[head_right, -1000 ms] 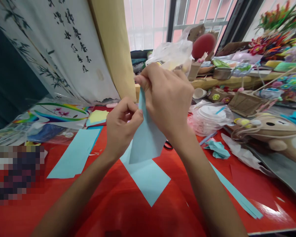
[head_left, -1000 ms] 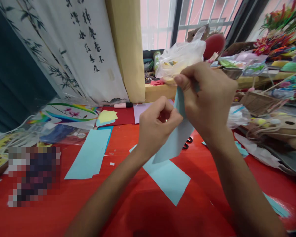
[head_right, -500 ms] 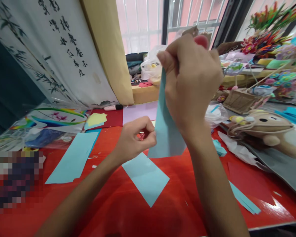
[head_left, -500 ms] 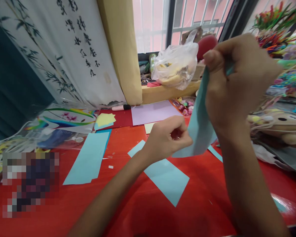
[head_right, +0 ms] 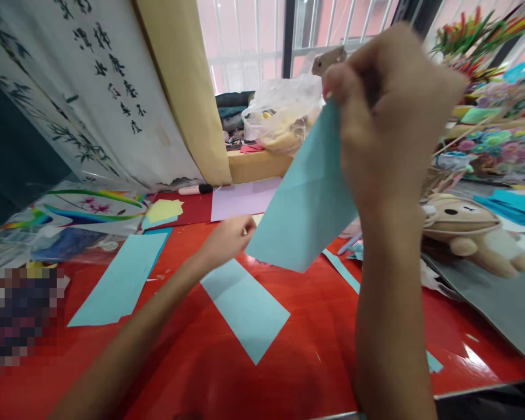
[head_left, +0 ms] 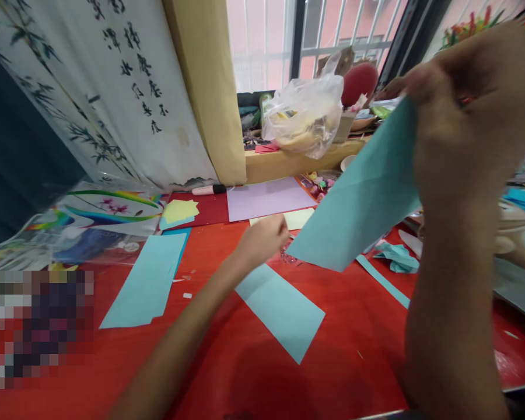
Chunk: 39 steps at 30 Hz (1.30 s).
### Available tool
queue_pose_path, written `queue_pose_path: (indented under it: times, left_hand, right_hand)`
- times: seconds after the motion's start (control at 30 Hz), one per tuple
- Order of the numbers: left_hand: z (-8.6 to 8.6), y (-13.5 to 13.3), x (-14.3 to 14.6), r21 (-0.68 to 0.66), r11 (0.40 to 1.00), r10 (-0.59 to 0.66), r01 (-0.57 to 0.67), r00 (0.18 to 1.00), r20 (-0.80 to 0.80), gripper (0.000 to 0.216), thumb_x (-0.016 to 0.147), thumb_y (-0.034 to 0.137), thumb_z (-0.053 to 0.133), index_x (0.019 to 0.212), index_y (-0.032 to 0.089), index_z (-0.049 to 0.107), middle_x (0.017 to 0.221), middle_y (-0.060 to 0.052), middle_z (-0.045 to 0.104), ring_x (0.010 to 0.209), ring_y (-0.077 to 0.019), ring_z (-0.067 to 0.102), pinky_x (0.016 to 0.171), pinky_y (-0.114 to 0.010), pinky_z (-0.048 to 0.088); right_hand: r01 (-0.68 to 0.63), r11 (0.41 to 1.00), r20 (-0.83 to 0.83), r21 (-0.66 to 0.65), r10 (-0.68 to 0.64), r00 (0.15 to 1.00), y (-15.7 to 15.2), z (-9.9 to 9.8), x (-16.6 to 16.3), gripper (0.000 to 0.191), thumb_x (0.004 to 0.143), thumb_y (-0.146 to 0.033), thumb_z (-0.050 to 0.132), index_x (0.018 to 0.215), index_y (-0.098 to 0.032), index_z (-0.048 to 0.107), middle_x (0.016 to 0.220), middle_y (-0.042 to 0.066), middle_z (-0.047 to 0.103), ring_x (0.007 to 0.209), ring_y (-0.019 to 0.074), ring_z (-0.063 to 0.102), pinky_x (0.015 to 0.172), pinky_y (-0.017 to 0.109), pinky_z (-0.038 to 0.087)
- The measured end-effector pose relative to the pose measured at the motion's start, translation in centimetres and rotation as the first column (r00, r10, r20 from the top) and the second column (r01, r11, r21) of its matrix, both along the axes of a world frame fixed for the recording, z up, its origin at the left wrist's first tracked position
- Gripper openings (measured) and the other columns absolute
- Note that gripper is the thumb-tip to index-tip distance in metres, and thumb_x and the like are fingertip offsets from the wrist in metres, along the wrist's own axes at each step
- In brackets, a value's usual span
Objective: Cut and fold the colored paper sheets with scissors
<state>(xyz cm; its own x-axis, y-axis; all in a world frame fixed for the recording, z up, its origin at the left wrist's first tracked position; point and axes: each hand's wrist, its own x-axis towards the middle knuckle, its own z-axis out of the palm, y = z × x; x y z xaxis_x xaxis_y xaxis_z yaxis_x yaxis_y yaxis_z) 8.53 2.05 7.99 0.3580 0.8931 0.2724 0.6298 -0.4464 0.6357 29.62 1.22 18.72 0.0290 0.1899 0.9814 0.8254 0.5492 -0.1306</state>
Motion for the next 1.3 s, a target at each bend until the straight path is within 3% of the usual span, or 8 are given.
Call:
queue_pose_path:
  times: [0.1,0.2,0.3,0.47,0.73,1.03,1.3]
  left_hand:
    - [2.9,1.0,-2.8,0.086,0.994,0.058,-0.061,0.998,0.037,0.008,0.078,0.021,0.048,0.080,0.020,0.056,0.082,-0.002,0.061,0.076,-0.0161,0.054,0.065,-0.029,0.039]
    - [5.2,0.4,-4.1,0.152,0.984,-0.124,0.088,0.961,0.246,0.015,0.081,0.029,0.053,0.094,0.021,0.056,0.096,-0.002,0.060,0.090,-0.0160,0.055,0.077,-0.029,0.043]
    - [6.2,-0.7,-3.7,0.311,0.945,-0.242,0.100,0.854,0.461,0.017,0.081,0.034,0.055,0.093,0.023,0.055,0.099,-0.001,0.058,0.097,-0.0174,0.055,0.080,-0.030,0.045]
    - [6.8,-1.4,-3.0,0.388,0.921,-0.277,0.037,0.765,0.582,0.012,0.080,0.034,0.058,0.082,0.023,0.053,0.086,0.002,0.056,0.093,-0.0171,0.057,0.074,-0.030,0.047]
    - [7.5,-2.0,-3.1,0.275,0.954,-0.274,0.117,0.707,0.652,0.009,0.077,0.016,0.056,0.070,0.020,0.052,0.072,0.001,0.050,0.073,-0.0117,0.054,0.063,-0.026,0.044]
    - [7.1,-2.1,-2.6,0.210,0.953,-0.302,0.217,0.692,0.656,0.009,0.075,0.009,0.056,0.072,0.018,0.056,0.068,0.002,0.048,0.062,-0.0078,0.048,0.056,-0.021,0.041]
    - [6.6,-2.3,-2.1,0.148,0.957,-0.288,0.251,0.742,0.605,0.005,0.077,0.015,0.057,0.073,0.018,0.055,0.068,0.002,0.049,0.061,-0.0073,0.046,0.053,-0.019,0.039]
  right_hand:
    - [0.058,0.998,0.124,-0.021,-0.055,0.991,0.2,-0.2,-2.7,0.022,0.086,-0.035,0.049,0.084,-0.017,0.062,0.074,0.005,0.062,0.069,0.0162,0.055,0.062,0.029,0.037]
    - [0.011,0.995,0.256,-0.097,0.015,0.967,0.2,-0.9,-6.3,0.018,0.086,-0.030,0.050,0.080,-0.016,0.060,0.078,0.005,0.064,0.072,0.0178,0.057,0.064,0.030,0.038]
    - [-0.054,0.988,0.339,-0.143,0.101,0.935,-0.1,-1.8,-9.2,0.019,0.089,-0.028,0.044,0.081,-0.016,0.057,0.080,0.004,0.063,0.075,0.0182,0.057,0.068,0.031,0.039]
    - [-0.115,0.980,0.200,-0.165,0.148,0.969,-1.3,-2.1,-10.8,0.017,0.091,-0.029,0.041,0.080,-0.022,0.051,0.078,0.000,0.062,0.071,0.0142,0.056,0.066,0.027,0.039]
    - [-0.008,0.991,0.296,-0.130,0.047,0.954,-2.2,-1.4,-10.6,0.017,0.090,-0.022,0.038,0.077,-0.024,0.048,0.077,0.000,0.062,0.071,0.0161,0.055,0.067,0.027,0.038]
    - [0.005,1.000,0.276,-0.025,0.002,0.961,-1.4,-1.2,-9.3,0.022,0.092,-0.030,0.039,0.079,-0.019,0.053,0.075,0.004,0.061,0.068,0.0160,0.055,0.065,0.028,0.037]
    - [0.090,0.988,0.285,0.128,-0.123,0.950,-0.8,-0.8,-8.0,0.025,0.092,-0.030,0.041,0.079,-0.015,0.056,0.071,0.004,0.061,0.063,0.0151,0.054,0.060,0.029,0.036]
